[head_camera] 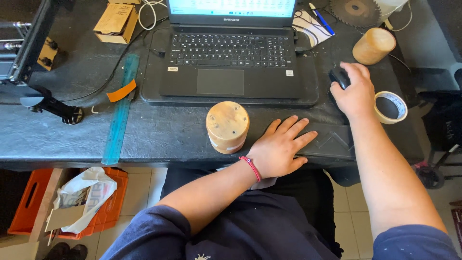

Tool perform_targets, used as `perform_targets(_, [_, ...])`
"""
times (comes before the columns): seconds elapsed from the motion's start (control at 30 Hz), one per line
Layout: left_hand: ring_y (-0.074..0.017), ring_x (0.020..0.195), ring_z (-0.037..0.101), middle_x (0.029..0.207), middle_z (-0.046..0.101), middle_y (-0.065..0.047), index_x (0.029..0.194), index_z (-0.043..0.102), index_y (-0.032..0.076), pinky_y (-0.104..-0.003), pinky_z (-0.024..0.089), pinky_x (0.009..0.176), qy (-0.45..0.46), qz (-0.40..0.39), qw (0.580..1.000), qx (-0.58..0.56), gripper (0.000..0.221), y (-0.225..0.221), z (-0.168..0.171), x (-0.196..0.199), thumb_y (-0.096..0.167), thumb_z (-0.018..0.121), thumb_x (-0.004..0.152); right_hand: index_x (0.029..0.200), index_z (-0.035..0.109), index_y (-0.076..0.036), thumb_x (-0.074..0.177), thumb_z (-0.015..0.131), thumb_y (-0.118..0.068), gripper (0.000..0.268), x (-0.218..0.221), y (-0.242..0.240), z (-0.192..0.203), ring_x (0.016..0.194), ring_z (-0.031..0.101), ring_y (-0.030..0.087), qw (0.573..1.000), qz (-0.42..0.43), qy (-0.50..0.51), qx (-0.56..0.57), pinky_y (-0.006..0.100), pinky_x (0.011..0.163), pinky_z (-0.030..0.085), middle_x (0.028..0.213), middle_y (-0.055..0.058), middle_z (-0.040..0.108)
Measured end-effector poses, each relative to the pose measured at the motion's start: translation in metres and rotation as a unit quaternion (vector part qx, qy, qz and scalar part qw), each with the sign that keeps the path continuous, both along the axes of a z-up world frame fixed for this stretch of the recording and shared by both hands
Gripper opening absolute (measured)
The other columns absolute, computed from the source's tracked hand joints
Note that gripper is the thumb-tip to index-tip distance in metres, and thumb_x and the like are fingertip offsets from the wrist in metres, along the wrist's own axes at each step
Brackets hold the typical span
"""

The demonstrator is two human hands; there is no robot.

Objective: Preparing a wooden cup for laser engraving by applying masking tape, positioning it in the machine, and setting up the software on a laptop.

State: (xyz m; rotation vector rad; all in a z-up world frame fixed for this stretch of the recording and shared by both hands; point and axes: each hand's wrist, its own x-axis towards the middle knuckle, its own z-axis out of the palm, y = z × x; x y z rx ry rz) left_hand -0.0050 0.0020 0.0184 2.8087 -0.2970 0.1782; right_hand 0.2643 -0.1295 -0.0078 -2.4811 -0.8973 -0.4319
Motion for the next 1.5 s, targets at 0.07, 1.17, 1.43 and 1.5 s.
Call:
perform_targets(0.07, [-0.0383, 0.150, 0.026, 0.159, 0.031, -0.016, 0.153, 0.035, 0.020, -0.058, 0.027, 0.117, 0.002, 0.002, 1.000, 0.001, 0.069, -0.001, 0.000, 0.000, 0.047, 0.056, 0.094, 0.135, 0.065, -0.013, 0.086, 0.073, -0.021, 0.050, 0.001, 0.000, -0.001, 0.116, 0.058, 0.042, 1.000, 0.003, -0.012, 0.002, 0.049, 0.096, 0.047, 0.133, 0.014, 0.053])
perform_targets(1.17, [-0.0321, 0.146, 0.034, 0.157, 0.040, -0.011, 0.148, 0.044, 0.023, -0.054, 0.035, 0.112, -0.094, 0.022, 0.995, 0.004, 0.069, -0.003, -0.020, 0.005, 0.052, 0.061, 0.087, 0.129, 0.070, -0.012, 0.091, 0.064, -0.027, 0.042, -0.004, 0.003, 0.008, 0.122, 0.052, 0.035, 0.999, 0.018, 0.004, -0.034, 0.055, 0.098, 0.036, 0.138, 0.016, 0.054])
perform_targets(1.43, [-0.0332, 0.145, 0.035, 0.157, 0.039, -0.012, 0.146, 0.046, 0.022, -0.054, 0.036, 0.110, -0.095, 0.017, 0.995, -0.002, 0.069, -0.002, -0.017, 0.005, 0.052, 0.064, 0.086, 0.123, 0.073, -0.007, 0.086, 0.066, -0.018, 0.040, 0.015, -0.004, -0.012, 0.116, 0.054, 0.040, 0.998, 0.042, -0.041, 0.016, 0.049, 0.101, 0.040, 0.133, 0.019, 0.055])
perform_targets(1.5, [-0.0341, 0.145, 0.035, 0.157, 0.039, -0.012, 0.146, 0.046, 0.022, -0.055, 0.036, 0.111, -0.093, 0.014, 0.996, -0.008, 0.069, -0.002, -0.017, 0.005, 0.051, 0.064, 0.087, 0.122, 0.073, -0.008, 0.084, 0.065, -0.017, 0.040, 0.010, -0.003, -0.006, 0.117, 0.055, 0.038, 0.999, 0.028, -0.027, 0.013, 0.049, 0.100, 0.040, 0.134, 0.018, 0.055])
